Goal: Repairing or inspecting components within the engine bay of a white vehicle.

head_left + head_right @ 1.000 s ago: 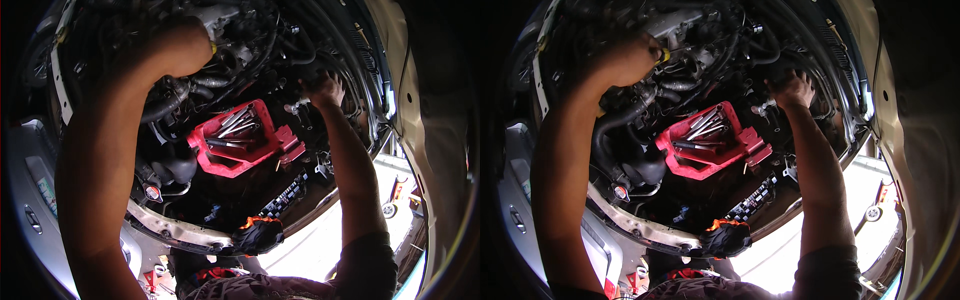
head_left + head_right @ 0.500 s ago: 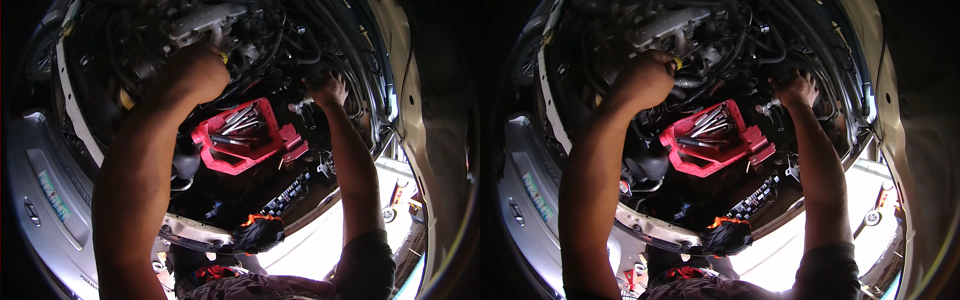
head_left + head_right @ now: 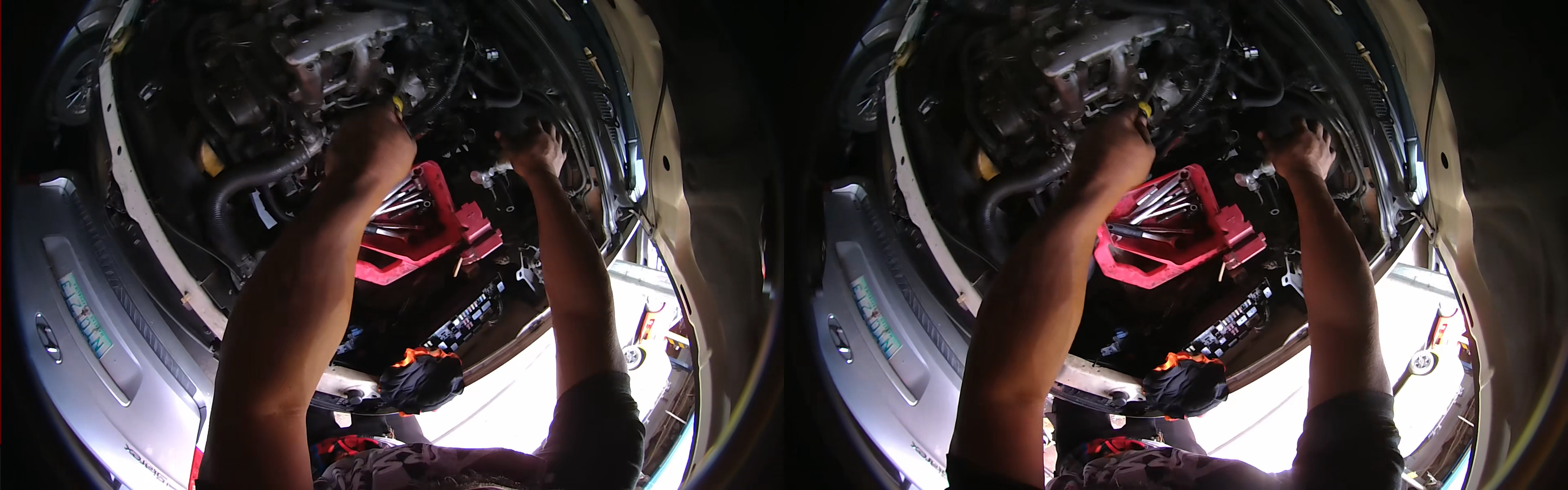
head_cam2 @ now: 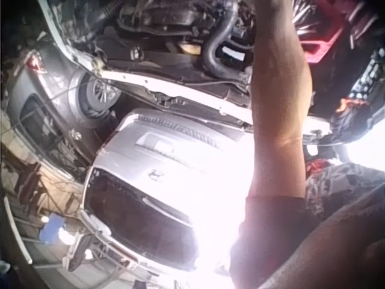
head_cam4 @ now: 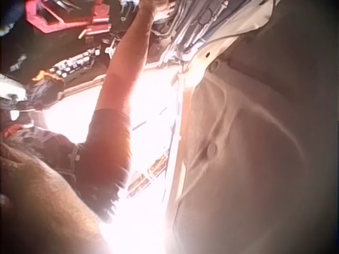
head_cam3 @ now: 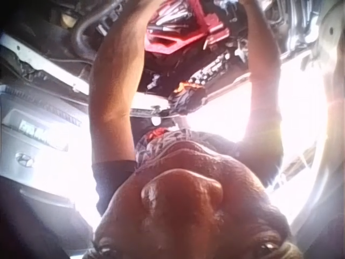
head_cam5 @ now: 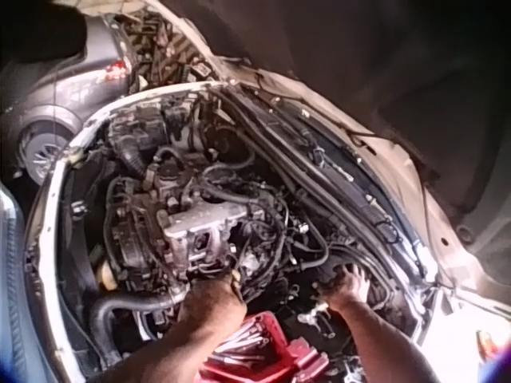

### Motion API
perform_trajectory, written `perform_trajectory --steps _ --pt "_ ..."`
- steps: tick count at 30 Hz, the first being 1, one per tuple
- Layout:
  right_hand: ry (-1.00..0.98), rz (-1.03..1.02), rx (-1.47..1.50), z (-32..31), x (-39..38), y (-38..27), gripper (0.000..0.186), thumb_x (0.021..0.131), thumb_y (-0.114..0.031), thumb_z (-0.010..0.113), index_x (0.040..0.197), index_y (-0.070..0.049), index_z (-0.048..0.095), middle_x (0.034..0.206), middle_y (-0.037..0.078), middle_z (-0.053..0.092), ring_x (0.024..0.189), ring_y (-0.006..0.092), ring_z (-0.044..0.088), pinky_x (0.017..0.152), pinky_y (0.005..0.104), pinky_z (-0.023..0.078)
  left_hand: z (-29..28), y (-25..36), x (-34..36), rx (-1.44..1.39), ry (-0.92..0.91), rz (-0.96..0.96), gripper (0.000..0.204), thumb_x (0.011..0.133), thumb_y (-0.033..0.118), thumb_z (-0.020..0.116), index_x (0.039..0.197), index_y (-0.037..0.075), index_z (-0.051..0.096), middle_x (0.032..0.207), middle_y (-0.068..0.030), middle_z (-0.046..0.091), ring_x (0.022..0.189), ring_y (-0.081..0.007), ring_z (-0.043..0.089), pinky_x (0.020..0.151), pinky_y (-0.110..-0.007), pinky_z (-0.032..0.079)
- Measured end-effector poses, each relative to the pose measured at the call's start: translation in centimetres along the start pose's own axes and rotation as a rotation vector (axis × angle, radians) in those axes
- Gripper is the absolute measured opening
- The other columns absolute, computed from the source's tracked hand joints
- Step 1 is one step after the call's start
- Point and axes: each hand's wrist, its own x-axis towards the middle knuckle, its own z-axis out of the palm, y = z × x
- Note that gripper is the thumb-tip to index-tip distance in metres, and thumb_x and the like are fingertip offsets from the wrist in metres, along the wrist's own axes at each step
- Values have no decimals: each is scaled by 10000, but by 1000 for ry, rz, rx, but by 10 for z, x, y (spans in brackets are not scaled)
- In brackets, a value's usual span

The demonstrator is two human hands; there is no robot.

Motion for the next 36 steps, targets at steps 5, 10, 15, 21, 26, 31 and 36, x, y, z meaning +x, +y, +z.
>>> perform_trajectory --steps 5,10,15,21,26,31,36 --pt "0 -4 15 -2 3 5 786 745 -671 689 1367 -218 530 1415 122 477 1351 315 414 1093 479 358 -11 -14 5 -56 -39 106 273 966 245 509 1125 102 679 971 -207 696 915 -381 675 820 -456 526" --pt "2 0 28 -3 -3 -15 758 753 -663 689 1351 -221 548 1417 110 481 1351 301 418 1091 468 366 -54 -46 48 783 -188 605 321 1006 237 447 1112 69 699 1046 -191 696 958 -360 665 869 -413 519" --pt "-29 23 -6 -7 0 1 750 759 -650 693 1358 -223 544 1429 105 474 1352 292 419 1096 459 364 -10 -18 15 27 69 95 309 964 282 517 1196 160 681 1036 -203 690 974 -373 663 862 -442 525" --pt "29 4 60 0 0 -2 747 723 -629 734 1316 -205 571 1382 109 513 1326 306 445 1087 456 380 10 -21 -4 -178 152 -31 342 962 275 507 1274 200 627 1042 -176 696 980 -372 668 846 -468 533" --pt "55 -2 56 -2 0 5 744 759 -634 704 1346 -197 563 1407 113 492 1340 306 428 1081 461 380 -5 -39 -13 -328 223 -24 493 870 389 681 1221 48 615 1115 -236 664 1068 -373 646 926 -438 497" --pt "11 15 59 -7 -2 2 773 750 -631 715 1359 -184 551 1419 121 480 1341 320 420 1080 469 376 -14 -22 49 -283 329 35 483 810 333 713 1065 -60 600 1075 -276 651 1016 -431 633 894 -461 507" --pt "4 1 77 -3 0 1 755 740 -611 732 1327 -168 560 1403 134 489 1336 324 422 1072 487 378 -1 9 122 45 363 141 389 828 236 602 1138 1 602 1183 -232 646 1116 -391 624 940 -457 501"
